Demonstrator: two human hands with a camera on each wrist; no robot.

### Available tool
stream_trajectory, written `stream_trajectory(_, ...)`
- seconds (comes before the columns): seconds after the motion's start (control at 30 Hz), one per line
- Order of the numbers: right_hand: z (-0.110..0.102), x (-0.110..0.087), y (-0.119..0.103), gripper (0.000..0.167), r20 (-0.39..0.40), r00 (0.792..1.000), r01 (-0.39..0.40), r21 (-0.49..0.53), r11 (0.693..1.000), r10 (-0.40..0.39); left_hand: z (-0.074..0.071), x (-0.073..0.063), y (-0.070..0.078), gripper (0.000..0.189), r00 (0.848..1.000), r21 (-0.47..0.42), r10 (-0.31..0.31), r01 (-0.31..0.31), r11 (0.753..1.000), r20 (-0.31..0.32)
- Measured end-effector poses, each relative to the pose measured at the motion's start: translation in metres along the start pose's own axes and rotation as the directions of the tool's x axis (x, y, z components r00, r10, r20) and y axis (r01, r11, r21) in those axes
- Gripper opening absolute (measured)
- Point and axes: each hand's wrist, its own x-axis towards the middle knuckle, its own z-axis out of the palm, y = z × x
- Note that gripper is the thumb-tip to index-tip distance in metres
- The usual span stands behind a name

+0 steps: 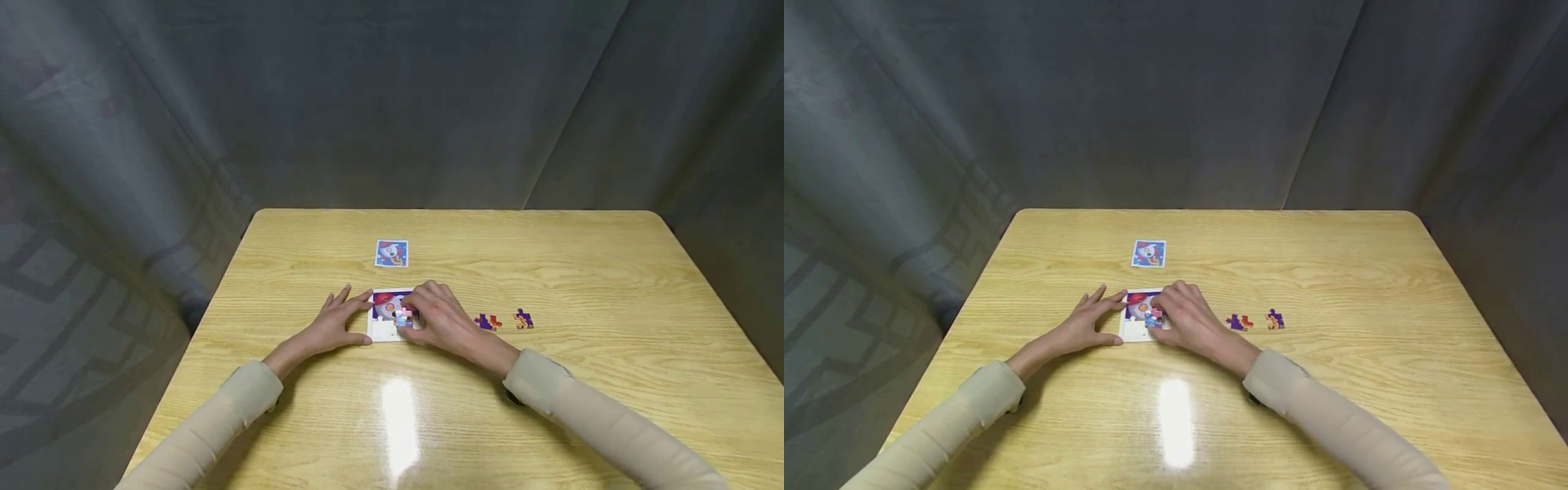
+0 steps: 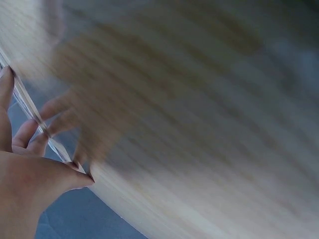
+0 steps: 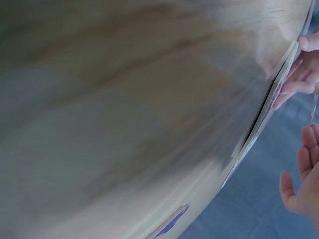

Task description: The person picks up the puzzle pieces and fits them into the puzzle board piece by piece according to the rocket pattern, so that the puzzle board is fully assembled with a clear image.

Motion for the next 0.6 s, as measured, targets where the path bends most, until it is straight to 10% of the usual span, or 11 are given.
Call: stream_trajectory(0.6, 0.015, 0.014, -0.008, 0.044, 0.044, 0.998, 0.035, 0.039, 0.999, -0.037, -0.001, -0.001, 0.0, 0.07, 1.0, -0.016, 0.001, -0.001, 1.0, 0.002)
